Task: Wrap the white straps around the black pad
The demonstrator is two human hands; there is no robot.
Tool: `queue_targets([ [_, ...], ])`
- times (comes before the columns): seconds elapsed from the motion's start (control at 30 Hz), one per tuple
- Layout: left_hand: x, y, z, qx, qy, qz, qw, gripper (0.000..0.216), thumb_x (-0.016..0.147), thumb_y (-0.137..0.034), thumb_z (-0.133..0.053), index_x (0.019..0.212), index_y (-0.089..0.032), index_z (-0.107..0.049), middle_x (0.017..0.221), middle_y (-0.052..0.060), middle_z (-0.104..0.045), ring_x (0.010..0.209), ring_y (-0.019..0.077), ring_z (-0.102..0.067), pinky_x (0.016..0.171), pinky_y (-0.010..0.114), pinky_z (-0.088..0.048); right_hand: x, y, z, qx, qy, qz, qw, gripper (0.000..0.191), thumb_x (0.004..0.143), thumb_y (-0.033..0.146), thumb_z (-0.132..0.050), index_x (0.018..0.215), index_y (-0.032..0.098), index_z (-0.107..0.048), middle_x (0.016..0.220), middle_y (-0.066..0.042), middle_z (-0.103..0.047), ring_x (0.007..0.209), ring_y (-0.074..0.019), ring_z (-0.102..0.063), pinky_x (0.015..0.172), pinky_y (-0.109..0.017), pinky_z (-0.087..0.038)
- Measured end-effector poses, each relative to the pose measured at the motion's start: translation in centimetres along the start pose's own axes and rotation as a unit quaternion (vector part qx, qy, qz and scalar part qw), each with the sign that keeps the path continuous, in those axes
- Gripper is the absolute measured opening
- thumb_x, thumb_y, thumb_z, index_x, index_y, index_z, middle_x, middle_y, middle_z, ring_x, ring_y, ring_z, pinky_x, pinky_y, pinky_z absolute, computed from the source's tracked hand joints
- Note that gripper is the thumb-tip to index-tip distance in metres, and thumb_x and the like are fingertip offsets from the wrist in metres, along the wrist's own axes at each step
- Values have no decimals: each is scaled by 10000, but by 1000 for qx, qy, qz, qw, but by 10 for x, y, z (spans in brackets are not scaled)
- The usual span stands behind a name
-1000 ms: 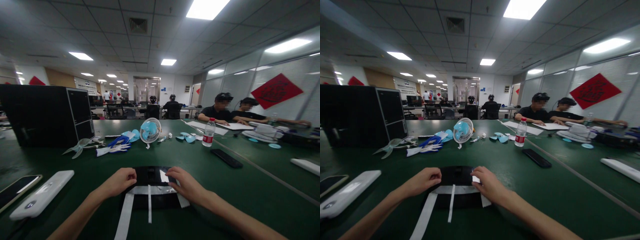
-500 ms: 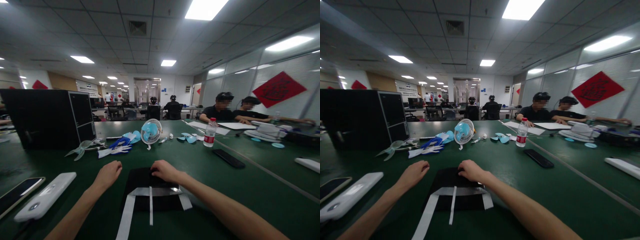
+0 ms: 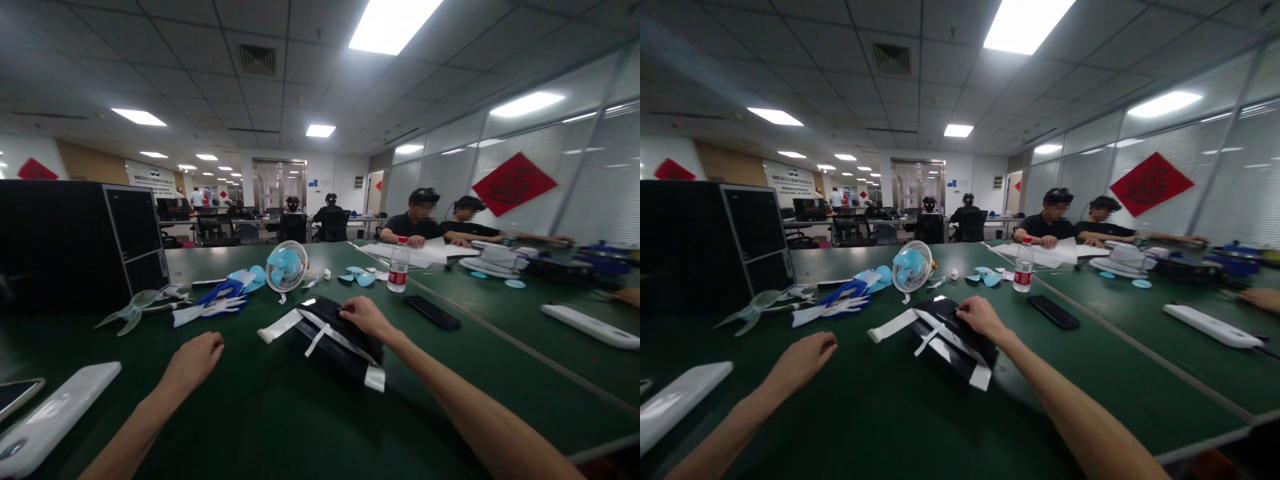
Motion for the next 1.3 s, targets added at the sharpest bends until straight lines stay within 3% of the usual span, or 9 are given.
queue_targets([
  [0.2,0,-2,-5,-6,16,-6,1000,308,864,-366,-401,1016,-213,-621,1033,69,-640,920,208,-609,783,331,-483,-10,-97,40,-93,-58,-173,979,241,803,319,-561,868,177,-745,863,-70,-723,794,-184,-651,643,-223,-417],
  [0.43,2,1,-10,-12,16,-9,1000,306,861,-367,-390,992,-213,-620,1011,73,-652,891,209,-618,760,335,-489,-23,-150,49,-121,-71,-250,958,204,774,275,-574,812,169,-743,861,-105,-714,843,-222,-656,641,-240,-418],
  [0.77,3,8,-14,-26,37,-9,999,357,850,-406,-385,1041,-215,-619,1056,72,-655,930,222,-620,780,342,-496,-26,-168,40,-130,-48,-274,952,203,779,289,-577,843,169,-728,933,-125,-709,893,-254,-652,674,-276,-434],
  [0.9,3,8,-14,-24,19,-13,999,330,855,-393,-393,1015,-228,-629,1028,65,-664,902,210,-627,761,326,-496,-29,-174,49,-159,-67,-261,950,358,854,401,-490,907,122,-709,975,-165,-691,930,-274,-631,770,-327,-437],
  [1.0,3,8,-14,-22,14,-17,1000,311,851,-379,-406,1006,-234,-634,1021,60,-669,893,206,-629,758,318,-491,-38,-188,61,-197,-118,-328,916,522,889,485,-400,1032,60,-666,1088,-237,-638,1073,-348,-554,838,-412,-421],
  [1.07,3,8,-14,-23,17,-14,999,313,851,-379,-406,1007,-236,-637,1022,56,-673,895,208,-631,754,315,-488,-45,-197,63,-180,-113,-387,897,577,891,516,-374,1095,46,-637,1121,-260,-616,1118,-376,-518,843,-448,-418],
  [1.13,4,8,-14,-24,20,-13,999,321,851,-385,-404,1009,-235,-639,1024,54,-675,900,211,-631,750,313,-488,-48,-198,64,-169,-102,-403,893,581,895,517,-359,1106,48,-630,1114,-260,-619,1116,-380,-519,841,-456,-418],
  [1.3,6,10,-15,-21,16,-9,1000,296,843,-379,-430,994,-242,-643,1037,47,-674,922,211,-629,771,318,-483,-38,-168,65,-210,-141,-285,924,408,910,384,-391,985,93,-666,1049,-194,-660,1004,-285,-596,811,-352,-425],
])
Point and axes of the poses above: each hand's wrist, its own x-axis towards the middle knuckle, its own z-axis out of the back of the hand, y = z × x, the point moved 4 cm from there along x, towards the middle knuckle
